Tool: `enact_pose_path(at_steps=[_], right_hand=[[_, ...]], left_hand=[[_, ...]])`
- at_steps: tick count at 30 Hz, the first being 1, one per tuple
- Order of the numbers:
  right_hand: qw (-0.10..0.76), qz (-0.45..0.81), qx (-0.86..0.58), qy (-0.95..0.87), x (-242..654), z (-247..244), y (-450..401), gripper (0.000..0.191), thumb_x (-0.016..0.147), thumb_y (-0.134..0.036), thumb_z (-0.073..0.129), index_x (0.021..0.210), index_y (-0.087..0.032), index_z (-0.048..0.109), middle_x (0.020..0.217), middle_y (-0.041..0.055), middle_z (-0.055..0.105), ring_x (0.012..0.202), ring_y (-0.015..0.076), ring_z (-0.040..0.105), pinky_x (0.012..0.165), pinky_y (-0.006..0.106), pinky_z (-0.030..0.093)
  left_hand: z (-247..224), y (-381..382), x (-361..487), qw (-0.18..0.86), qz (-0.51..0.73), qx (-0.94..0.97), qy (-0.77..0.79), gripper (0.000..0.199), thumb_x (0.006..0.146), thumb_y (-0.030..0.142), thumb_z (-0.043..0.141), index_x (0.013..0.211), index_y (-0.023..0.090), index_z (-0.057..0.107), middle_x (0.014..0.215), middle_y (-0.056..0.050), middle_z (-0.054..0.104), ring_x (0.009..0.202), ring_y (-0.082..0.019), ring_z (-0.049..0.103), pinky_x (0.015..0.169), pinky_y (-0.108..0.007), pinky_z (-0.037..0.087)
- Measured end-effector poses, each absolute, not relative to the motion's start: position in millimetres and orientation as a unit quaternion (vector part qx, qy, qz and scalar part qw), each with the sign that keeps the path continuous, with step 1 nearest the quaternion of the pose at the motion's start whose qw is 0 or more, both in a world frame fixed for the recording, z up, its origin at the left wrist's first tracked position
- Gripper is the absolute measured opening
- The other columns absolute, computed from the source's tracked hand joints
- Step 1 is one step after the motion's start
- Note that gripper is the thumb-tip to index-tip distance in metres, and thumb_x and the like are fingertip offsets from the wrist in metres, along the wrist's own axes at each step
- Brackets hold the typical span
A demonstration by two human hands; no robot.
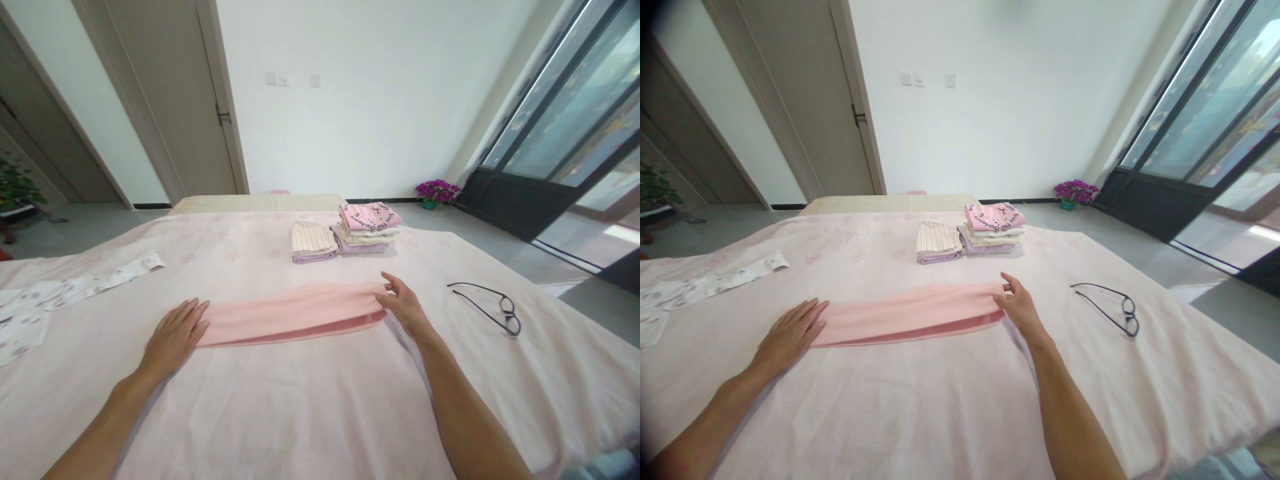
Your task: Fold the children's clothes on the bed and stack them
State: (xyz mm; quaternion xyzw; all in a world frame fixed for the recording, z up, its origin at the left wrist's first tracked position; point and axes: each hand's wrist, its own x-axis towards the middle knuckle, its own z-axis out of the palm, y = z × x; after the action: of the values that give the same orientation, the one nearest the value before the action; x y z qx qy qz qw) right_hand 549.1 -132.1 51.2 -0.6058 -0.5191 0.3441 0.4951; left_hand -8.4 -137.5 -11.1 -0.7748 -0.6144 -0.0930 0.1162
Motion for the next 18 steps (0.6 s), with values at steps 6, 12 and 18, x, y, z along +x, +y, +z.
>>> enact_pose_path(at_steps=[6,12,18], right_hand=[[0.38,0.318,-0.655,-0.57,565,28,-126,0.074,0.071,-0.027,0.066,0.14,-0.015,0.044,0.101,0.0052,0.066,0.074,0.015,0.064,0.067,0.028,0.052],[0.322,0.228,-0.671,-0.628,565,32,-129,0.07,0.072,-0.026,0.065,0.139,-0.018,0.048,0.096,0.0019,0.066,0.079,0.0153,0.062,0.076,0.029,0.05],[0.318,0.211,-0.69,-0.615,568,36,-131,0.07,0.074,-0.037,0.067,0.139,-0.015,0.048,0.102,0.0047,0.063,0.071,0.0142,0.059,0.07,0.03,0.05]], left_hand=[[-13,-137,-9,0.12,-0.097,-0.776,-0.612,0.058,0.099,0.047,0.026,0.143,0.016,0.048,0.147,-0.013,0.049,0.139,-0.027,0.041,0.115,-0.047,0.031],[-12,-138,-9,0.11,-0.111,-0.775,-0.613,0.056,0.098,0.047,0.03,0.143,0.019,0.049,0.148,-0.012,0.049,0.139,-0.027,0.041,0.115,-0.048,0.031],[-9,-139,-7,0.112,-0.105,-0.774,-0.614,0.057,0.098,0.047,0.029,0.142,0.017,0.049,0.147,-0.013,0.049,0.138,-0.027,0.042,0.116,-0.047,0.031]])
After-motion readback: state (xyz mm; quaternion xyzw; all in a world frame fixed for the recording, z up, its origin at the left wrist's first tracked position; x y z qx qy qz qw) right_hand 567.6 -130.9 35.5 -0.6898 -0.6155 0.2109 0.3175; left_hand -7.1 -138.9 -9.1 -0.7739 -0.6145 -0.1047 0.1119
